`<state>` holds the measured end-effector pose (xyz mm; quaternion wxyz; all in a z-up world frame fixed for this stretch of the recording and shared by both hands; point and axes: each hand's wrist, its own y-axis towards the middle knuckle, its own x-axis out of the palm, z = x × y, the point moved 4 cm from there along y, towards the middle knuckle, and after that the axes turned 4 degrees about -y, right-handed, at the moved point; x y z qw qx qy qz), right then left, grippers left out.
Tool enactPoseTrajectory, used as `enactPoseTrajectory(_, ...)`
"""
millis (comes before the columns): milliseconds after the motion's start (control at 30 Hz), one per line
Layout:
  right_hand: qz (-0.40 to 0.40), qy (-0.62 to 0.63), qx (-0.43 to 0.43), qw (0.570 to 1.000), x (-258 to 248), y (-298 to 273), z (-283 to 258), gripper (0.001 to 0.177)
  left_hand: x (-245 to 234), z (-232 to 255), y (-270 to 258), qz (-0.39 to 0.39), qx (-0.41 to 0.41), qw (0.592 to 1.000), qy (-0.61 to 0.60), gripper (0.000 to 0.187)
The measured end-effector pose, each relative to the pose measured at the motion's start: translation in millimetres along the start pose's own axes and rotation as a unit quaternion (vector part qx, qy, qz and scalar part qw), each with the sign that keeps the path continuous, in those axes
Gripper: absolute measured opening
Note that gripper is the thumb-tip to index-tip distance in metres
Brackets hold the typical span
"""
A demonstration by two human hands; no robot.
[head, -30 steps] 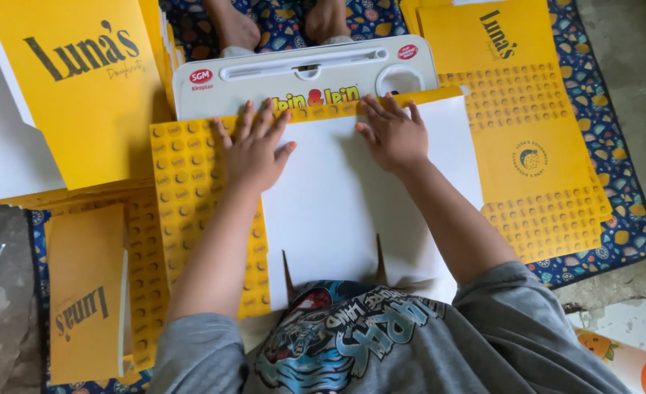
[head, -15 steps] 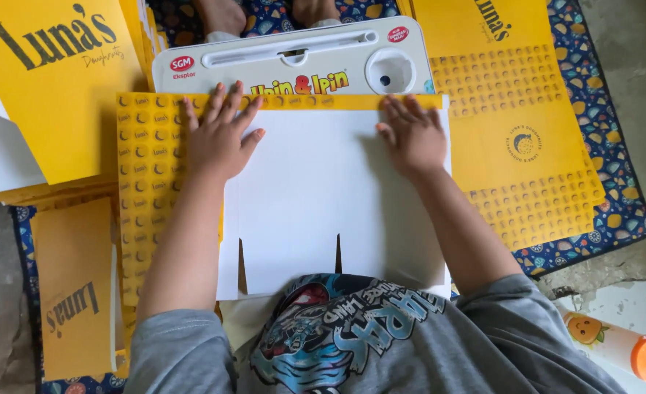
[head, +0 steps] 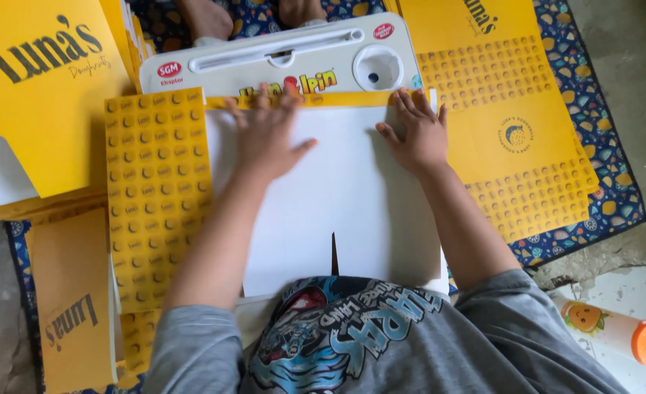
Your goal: Folding and assembling yellow cardboard boxes from flat sheets on the floor.
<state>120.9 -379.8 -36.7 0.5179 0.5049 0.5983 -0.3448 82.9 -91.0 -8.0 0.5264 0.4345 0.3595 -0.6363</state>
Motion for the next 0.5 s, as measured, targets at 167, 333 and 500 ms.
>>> enactPoseTrajectory(167, 0.056, 0.222, -0.004, 0.973, -2, -11, 55, 0.062, 29, 30, 9, -0.021, 0.034, 0.999, 0.037, 0.077)
enactPoseTrajectory(333, -0.009, 0.344, 0.256, 0.903, 28, -65, 124, 0.062, 36, 31, 21, -0.009, 0.026, 0.998, 0.048, 0.076)
enactPoseTrajectory(500, -0.074, 0.583, 0.134, 0.798, -16, -68, 92, 0.083, 41, 42, 49, -0.005, -0.008, 0.999, 0.039, 0.072)
